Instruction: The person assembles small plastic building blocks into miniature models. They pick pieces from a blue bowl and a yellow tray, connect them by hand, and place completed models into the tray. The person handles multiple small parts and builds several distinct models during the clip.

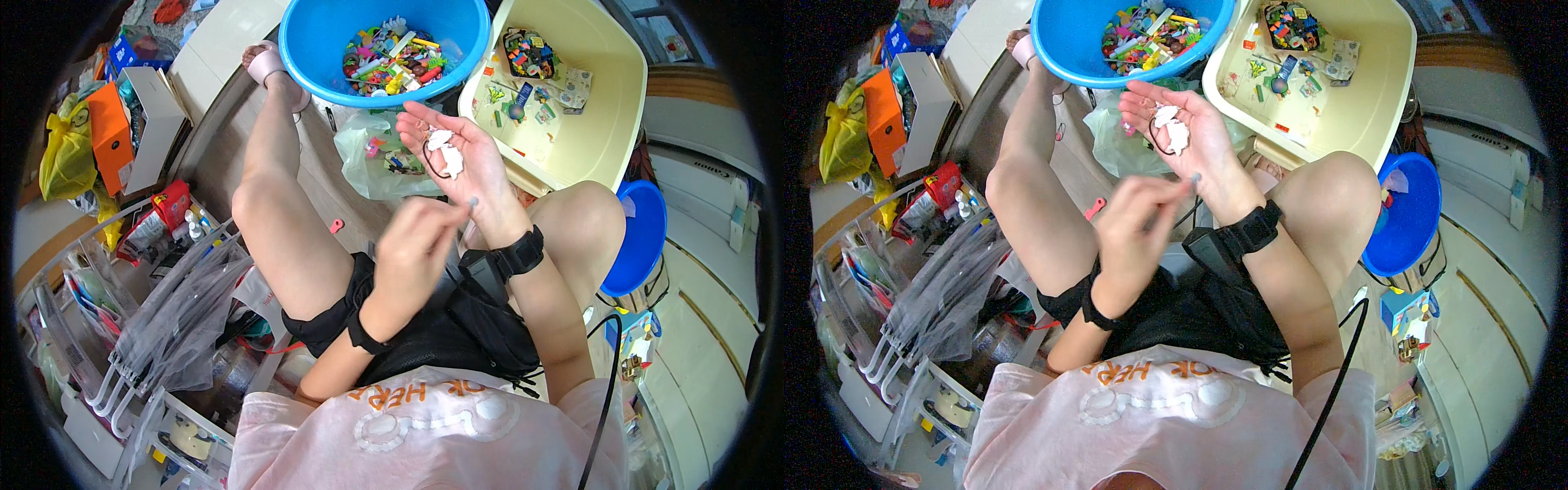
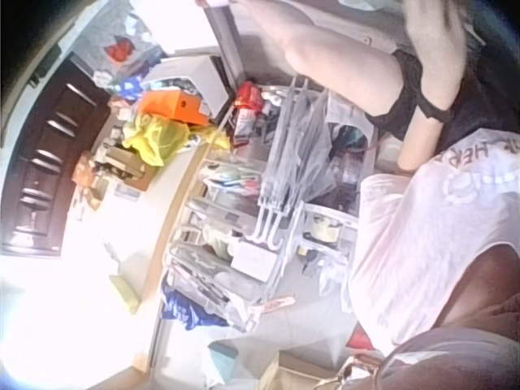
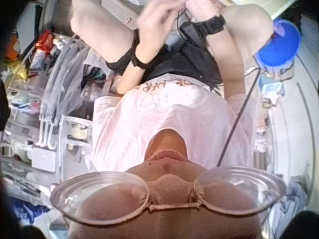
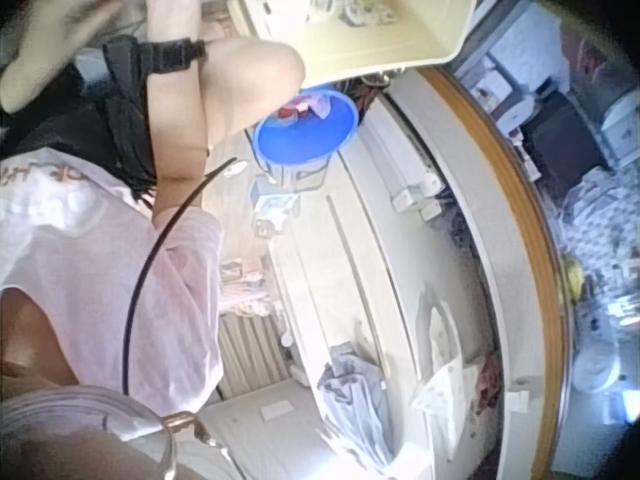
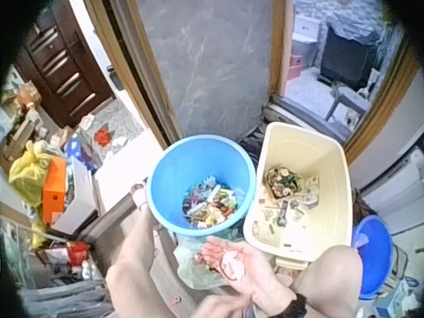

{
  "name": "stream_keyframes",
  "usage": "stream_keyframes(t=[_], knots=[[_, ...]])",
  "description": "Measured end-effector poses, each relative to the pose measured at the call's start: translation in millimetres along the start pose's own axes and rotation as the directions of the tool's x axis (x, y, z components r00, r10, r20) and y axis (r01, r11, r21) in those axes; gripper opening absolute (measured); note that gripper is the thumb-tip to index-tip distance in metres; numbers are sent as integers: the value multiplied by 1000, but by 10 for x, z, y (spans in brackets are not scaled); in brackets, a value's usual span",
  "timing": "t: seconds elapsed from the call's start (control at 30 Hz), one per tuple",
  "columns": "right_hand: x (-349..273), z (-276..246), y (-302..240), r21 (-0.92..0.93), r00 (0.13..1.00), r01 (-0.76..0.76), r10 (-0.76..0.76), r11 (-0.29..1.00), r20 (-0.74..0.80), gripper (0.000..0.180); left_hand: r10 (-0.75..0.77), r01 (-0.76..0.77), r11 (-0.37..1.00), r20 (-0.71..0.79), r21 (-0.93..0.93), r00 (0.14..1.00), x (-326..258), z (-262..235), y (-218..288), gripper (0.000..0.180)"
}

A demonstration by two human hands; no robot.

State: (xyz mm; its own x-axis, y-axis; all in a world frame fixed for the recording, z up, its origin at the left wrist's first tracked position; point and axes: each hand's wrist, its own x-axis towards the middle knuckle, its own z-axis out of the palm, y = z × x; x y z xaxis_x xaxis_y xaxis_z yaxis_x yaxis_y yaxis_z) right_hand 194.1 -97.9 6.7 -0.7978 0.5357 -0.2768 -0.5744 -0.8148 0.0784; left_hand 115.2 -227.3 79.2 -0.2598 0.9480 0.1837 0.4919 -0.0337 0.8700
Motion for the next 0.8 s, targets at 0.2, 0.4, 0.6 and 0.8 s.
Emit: stream_keyframes(t=[0.2,0.4,0.6,0.8], knots=[[12,-11,-4,-12,1000,-1,0,1000,-23,44,-139,141,988,40,-57,989,13,30,20,20],[-15,61,-6,-48,999,3,-5,999,-43,43,210,-217,976,-142,-32,967,93,-166,12,24],[-14,130,32,-68,996,4,-10,998,-92,45,308,-318,947,-178,-32,935,149,-266,83,27],[-29,170,40,-84,994,4,-13,996,-109,45,319,-331,943,-183,-41,930,161,-221,93,27]])
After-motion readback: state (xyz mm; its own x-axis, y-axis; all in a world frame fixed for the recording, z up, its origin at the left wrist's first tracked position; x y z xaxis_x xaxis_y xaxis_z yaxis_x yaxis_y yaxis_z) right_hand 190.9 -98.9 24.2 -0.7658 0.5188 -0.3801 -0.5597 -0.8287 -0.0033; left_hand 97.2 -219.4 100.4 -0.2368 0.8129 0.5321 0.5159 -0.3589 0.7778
